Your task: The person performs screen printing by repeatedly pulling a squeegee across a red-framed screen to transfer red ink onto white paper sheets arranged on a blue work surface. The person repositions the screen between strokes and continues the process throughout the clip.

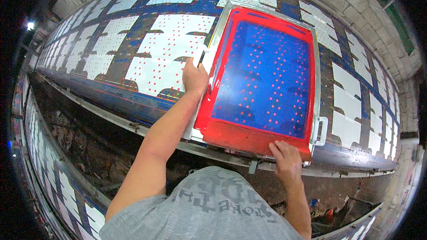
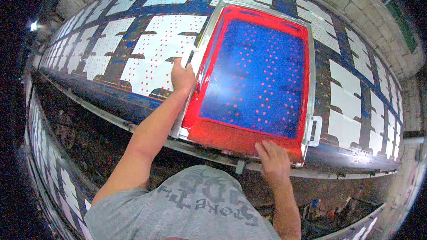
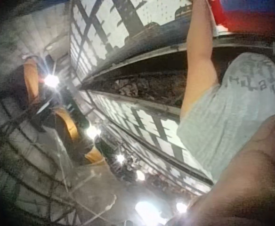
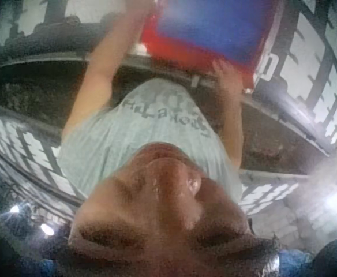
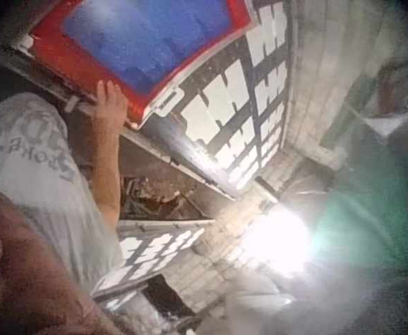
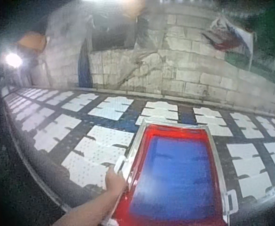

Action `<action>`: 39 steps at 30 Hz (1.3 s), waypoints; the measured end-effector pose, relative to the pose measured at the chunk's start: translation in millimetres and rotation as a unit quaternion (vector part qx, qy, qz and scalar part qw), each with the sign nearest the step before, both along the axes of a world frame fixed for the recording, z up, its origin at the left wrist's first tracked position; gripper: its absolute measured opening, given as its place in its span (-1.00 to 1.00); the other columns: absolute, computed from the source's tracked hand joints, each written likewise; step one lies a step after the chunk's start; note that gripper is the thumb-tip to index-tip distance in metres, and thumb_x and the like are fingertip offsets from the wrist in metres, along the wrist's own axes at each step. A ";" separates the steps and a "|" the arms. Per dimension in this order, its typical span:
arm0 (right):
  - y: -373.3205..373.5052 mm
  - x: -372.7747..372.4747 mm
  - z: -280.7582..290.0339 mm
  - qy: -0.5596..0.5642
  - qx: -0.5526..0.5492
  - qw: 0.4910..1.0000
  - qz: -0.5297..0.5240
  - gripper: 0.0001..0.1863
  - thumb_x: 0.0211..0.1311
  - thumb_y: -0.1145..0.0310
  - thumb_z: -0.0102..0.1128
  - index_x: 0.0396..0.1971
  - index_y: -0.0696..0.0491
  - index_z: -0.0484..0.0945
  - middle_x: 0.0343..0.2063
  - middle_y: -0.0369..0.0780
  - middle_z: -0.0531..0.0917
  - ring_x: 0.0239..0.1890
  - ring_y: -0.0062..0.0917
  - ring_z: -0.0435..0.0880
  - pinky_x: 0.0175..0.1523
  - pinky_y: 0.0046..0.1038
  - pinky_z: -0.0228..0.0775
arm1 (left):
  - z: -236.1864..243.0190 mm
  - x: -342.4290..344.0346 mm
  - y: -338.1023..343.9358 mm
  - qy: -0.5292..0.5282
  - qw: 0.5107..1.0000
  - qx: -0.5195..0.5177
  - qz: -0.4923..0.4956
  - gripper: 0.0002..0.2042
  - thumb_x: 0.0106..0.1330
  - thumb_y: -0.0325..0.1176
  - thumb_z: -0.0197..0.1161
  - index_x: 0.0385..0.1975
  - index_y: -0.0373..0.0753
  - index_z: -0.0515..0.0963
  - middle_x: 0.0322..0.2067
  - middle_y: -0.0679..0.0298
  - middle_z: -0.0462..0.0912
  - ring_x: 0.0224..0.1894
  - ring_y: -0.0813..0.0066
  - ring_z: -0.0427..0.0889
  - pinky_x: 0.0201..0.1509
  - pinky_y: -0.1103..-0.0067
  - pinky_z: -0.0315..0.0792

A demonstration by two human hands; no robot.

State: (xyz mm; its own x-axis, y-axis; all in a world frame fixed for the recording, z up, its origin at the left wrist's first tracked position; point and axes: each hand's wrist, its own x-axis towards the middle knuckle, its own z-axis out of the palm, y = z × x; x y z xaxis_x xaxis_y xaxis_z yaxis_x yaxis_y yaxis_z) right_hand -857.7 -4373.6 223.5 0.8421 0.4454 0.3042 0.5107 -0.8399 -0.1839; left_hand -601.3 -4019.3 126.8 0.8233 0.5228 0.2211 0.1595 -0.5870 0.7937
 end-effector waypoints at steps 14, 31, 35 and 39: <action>53.0 61.5 45.7 0.258 -0.027 0.965 -0.035 -0.56 0.18 0.53 0.26 0.07 -0.06 0.78 -0.05 -0.07 0.83 0.05 -0.09 0.81 0.13 -0.05 0.64 | -14.1 10.4 4.3 -0.071 0.995 -0.032 -0.058 -0.46 0.35 -0.54 0.24 0.38 -0.36 0.51 0.16 -0.13 0.73 0.21 -0.11 0.73 0.37 0.15 0.53; 48.7 108.5 -13.6 0.008 -0.031 0.999 -0.034 -0.36 -0.09 0.67 0.33 0.12 -0.02 0.74 -0.01 -0.17 0.78 0.02 -0.19 0.76 0.14 -0.17 0.58 | 6.6 1.9 0.7 -0.016 0.991 -0.105 -0.076 -0.40 0.35 -0.59 0.17 0.46 -0.38 0.42 0.15 -0.06 0.75 0.21 -0.04 0.73 0.38 0.20 0.51; 28.8 204.1 -18.7 0.010 -0.055 0.998 -0.028 -0.42 0.00 0.63 0.33 0.11 -0.04 0.74 -0.01 -0.15 0.79 0.08 -0.16 0.77 0.21 -0.13 0.60 | 4.6 5.4 -0.1 -0.038 0.992 -0.095 -0.070 -0.40 0.35 -0.61 0.16 0.46 -0.38 0.43 0.13 -0.08 0.75 0.21 0.04 0.75 0.38 0.24 0.53; 9.8 309.5 -22.2 0.042 -0.079 0.995 -0.043 -0.45 0.09 0.59 0.32 0.13 -0.11 0.75 0.02 -0.15 0.80 0.12 -0.13 0.78 0.23 -0.08 0.62 | 1.9 2.8 0.0 -0.043 0.995 -0.053 -0.071 -0.42 0.36 -0.62 0.16 0.44 -0.40 0.44 0.17 -0.11 0.72 0.22 0.08 0.76 0.36 0.26 0.55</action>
